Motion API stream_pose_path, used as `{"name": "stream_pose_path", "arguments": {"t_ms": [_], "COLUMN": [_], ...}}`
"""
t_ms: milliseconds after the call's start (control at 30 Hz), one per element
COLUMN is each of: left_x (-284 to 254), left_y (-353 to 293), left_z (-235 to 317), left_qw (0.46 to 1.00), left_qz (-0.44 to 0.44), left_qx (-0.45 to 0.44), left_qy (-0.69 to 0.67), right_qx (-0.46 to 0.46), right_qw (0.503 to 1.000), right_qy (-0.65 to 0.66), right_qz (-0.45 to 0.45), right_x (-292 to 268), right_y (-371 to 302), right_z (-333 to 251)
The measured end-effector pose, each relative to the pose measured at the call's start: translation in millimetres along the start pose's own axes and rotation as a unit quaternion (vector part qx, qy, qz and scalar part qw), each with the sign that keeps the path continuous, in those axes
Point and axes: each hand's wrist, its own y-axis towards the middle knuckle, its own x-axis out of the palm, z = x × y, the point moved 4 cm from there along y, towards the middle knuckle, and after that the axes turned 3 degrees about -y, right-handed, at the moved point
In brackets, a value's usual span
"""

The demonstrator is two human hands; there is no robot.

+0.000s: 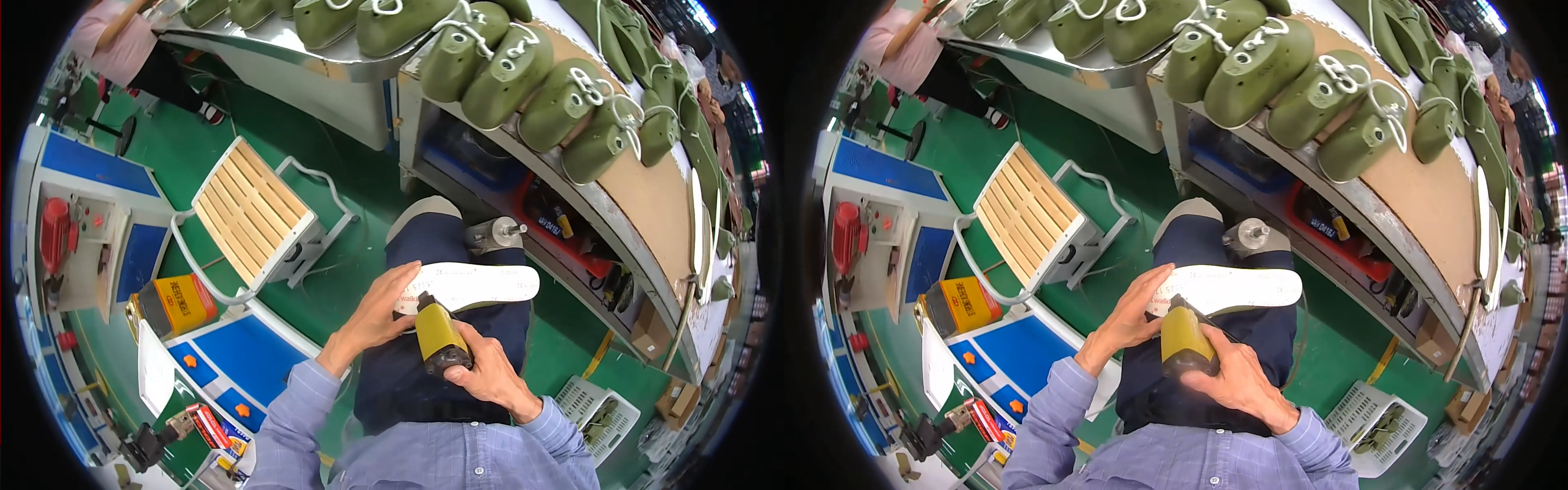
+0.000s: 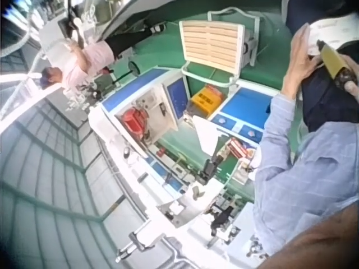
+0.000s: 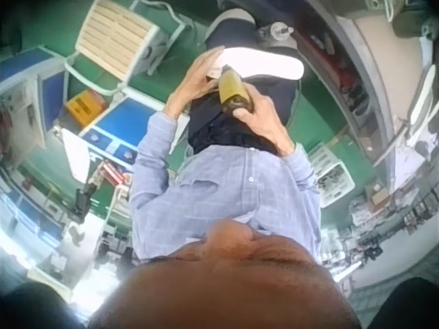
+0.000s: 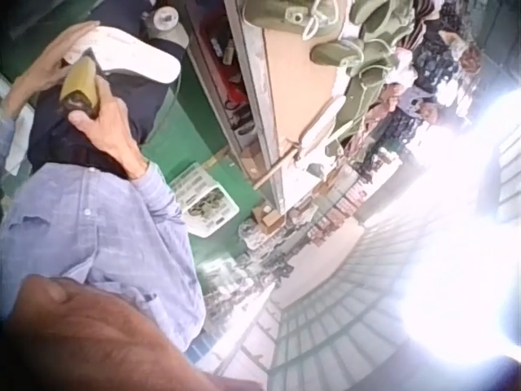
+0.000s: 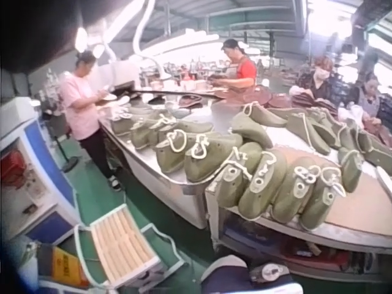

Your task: The recorder is assembling shoe components, specifically attaching insoles and managing lasts on a factory production line.

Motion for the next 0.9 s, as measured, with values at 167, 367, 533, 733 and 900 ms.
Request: {"name": "stream_pose_path", "arguments": {"t_ms": [167,367,533,733,900], "left_x": [-1,-10,21,12,8], "left_y": [3,18,50,26,39], "left_z": [1,22,36,77,153], "left_qw": [1.000,0.992,0.952,0.970,0.884], "left_qz": [-0.013,-0.058,-0.079,-0.021,-0.024], "left_qx": [-0.004,-0.024,-0.092,0.003,0.365], "left_qy": [0.021,0.110,0.281,0.242,0.290], "right_qx": [0.010,0.024,0.113,0.124,-0.052], "right_qw": [0.999,0.991,0.965,0.773,0.655], "right_qy": [-0.042,-0.129,-0.237,0.617,0.753], "right_qz": [0.003,-0.020,-0.021,0.077,-0.035], "right_x": [-1,-18,-16,-38,-34], "right_y": [0,-36,-45,-88,-123], "right_z": [-1,8,20,138,108]}}
